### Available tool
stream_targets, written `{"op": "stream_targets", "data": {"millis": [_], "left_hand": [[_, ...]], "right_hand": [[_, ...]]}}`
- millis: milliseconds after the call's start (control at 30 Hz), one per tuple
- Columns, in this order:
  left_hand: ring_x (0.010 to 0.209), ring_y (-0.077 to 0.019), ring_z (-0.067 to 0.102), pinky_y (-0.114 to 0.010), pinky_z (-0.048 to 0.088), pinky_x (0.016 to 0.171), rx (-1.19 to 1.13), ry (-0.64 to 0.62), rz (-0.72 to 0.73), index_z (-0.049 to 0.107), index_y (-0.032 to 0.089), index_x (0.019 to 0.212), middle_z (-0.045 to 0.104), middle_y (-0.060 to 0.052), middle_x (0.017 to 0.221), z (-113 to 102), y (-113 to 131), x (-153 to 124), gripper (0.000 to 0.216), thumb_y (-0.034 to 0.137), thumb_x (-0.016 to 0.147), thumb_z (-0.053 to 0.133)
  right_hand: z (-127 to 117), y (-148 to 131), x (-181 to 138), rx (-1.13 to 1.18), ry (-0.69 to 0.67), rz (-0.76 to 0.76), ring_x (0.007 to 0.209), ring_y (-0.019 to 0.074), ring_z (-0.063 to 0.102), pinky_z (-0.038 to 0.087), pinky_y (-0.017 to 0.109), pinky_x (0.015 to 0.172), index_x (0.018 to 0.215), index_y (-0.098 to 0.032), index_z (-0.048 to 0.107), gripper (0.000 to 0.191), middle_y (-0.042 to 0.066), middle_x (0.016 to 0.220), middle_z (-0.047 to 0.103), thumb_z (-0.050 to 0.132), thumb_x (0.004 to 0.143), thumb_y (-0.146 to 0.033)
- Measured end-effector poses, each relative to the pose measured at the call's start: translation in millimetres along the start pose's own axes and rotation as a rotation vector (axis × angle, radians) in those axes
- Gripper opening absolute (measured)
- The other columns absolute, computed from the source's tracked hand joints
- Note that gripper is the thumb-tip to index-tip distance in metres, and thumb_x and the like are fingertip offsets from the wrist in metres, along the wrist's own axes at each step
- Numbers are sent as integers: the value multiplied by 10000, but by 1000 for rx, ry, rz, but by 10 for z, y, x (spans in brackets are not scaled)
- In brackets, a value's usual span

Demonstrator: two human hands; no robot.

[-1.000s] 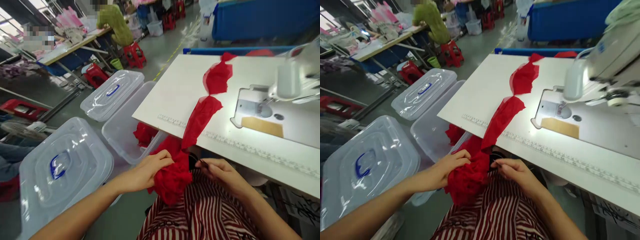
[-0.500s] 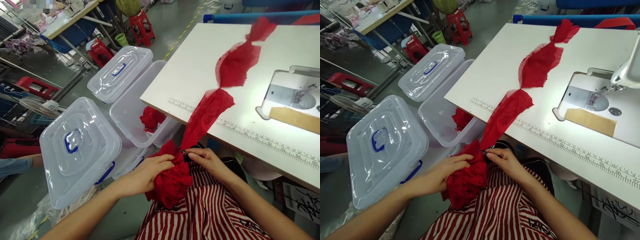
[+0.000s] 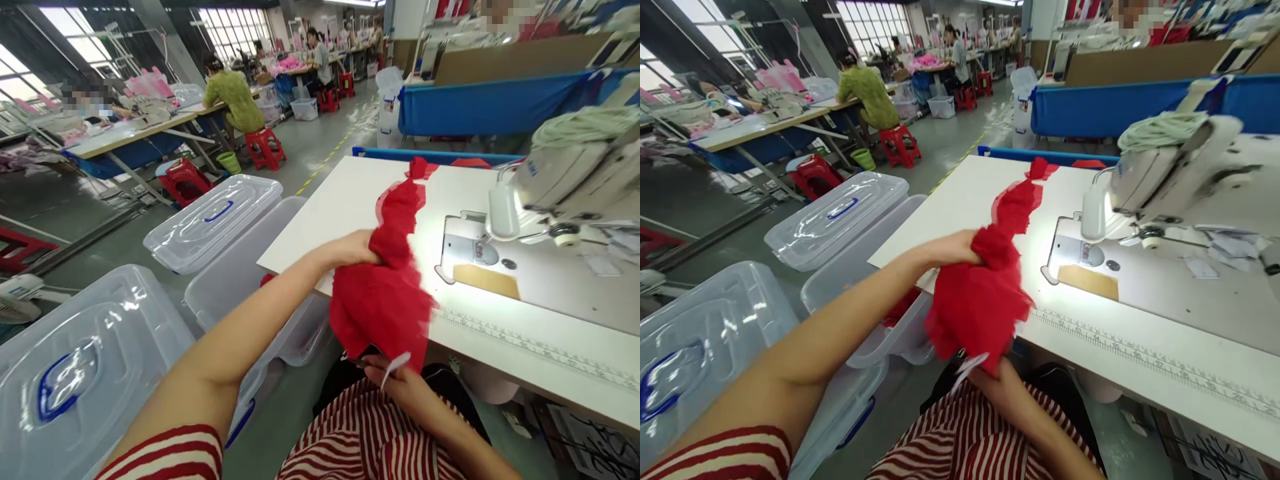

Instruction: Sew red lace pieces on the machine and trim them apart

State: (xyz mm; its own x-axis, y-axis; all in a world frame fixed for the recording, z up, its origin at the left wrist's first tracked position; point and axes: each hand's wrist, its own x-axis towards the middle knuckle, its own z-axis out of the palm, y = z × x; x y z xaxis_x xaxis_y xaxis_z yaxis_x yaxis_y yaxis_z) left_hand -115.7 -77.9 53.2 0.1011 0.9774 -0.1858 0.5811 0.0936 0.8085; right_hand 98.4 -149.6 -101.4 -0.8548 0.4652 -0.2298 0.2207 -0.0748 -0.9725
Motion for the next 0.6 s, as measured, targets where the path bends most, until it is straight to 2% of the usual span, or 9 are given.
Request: {"op": "stream_targets", "data": {"millis": [100, 167, 267, 300, 333, 400, 500, 533, 600], "left_hand": [[1120, -316, 580, -369, 487, 906, 185, 68, -100, 607, 148, 999, 622, -93, 1132, 77, -121, 261, 385, 195, 622, 673], [1128, -358, 553, -393, 481, 886, 248, 109, -126, 600, 160, 932, 602, -110, 1105, 102, -132, 187, 372, 253, 590, 717], [1030, -331, 582, -366, 477, 829, 261, 85, -113, 574, 176, 878, 625, -90, 1020, 184, -106, -210, 309, 323, 641, 706], [983, -306, 597, -350, 472, 806, 235, 65, -92, 562, 183, 895, 636, -74, 998, 238, -113, -396, 293, 348, 685, 682], [935, -279, 609, -332, 465, 781, 194, 42, -61, 549, 190, 928, 646, -57, 983, 303, -135, -599, 283, 370, 734, 648], [867, -230, 620, -290, 438, 725, 105, -14, -40, 517, 208, 983, 655, -22, 956, 454, -228, -1023, 243, 356, 805, 590], [771, -179, 592, -257, 383, 667, 113, -75, -115, 495, 216, 945, 623, 8, 878, 677, -434, -1594, 165, 261, 805, 571], [752, -172, 579, -256, 370, 660, 133, -85, -152, 490, 214, 931, 610, 10, 861, 745, -500, -1747, 153, 238, 800, 564], [738, -170, 562, -260, 352, 654, 158, -94, -216, 482, 212, 933, 602, 4, 856, 867, -605, -1986, 141, 222, 806, 542]], "right_hand": [[-154, -104, -213, -35, -45, 57, 1014, 327, 644, 484, 434, 939, 1041, -150, 757, 611, 114, 1003, 736, 542, 840, -685], [-313, -218, -348, -8, -191, 29, 944, 268, 650, 488, 368, 889, 1063, -175, 765, 590, 108, 992, 733, 563, 831, -679], [-550, -385, -450, 135, -539, -159, 623, 146, 544, 431, 255, 612, 967, -171, 801, 654, 60, 695, 635, 527, 810, -743], [-604, -417, -449, 206, -618, -224, 548, 118, 475, 373, 242, 540, 926, -165, 810, 671, 39, 613, 561, 510, 812, -755], [-636, -432, -433, 281, -638, -274, 502, 99, 416, 320, 239, 497, 895, -165, 815, 668, 21, 566, 497, 502, 821, -750], [-627, -414, -361, 420, -501, -296, 463, 81, 352, 266, 236, 463, 855, -187, 818, 593, 7, 532, 468, 547, 824, -713], [-454, -313, -204, 483, -127, -87, 516, 96, 444, 349, 222, 495, 882, -242, 808, 420, 39, 649, 652, 689, 769, -629], [-374, -273, -150, 459, -58, 15, 582, 115, 519, 412, 232, 551, 898, -255, 804, 379, 53, 747, 713, 733, 745, -594], [-219, -186, -51, 402, -63, 175, 764, 171, 635, 499, 293, 721, 932, -262, 797, 364, 68, 923, 759, 769, 722, -558]]}}
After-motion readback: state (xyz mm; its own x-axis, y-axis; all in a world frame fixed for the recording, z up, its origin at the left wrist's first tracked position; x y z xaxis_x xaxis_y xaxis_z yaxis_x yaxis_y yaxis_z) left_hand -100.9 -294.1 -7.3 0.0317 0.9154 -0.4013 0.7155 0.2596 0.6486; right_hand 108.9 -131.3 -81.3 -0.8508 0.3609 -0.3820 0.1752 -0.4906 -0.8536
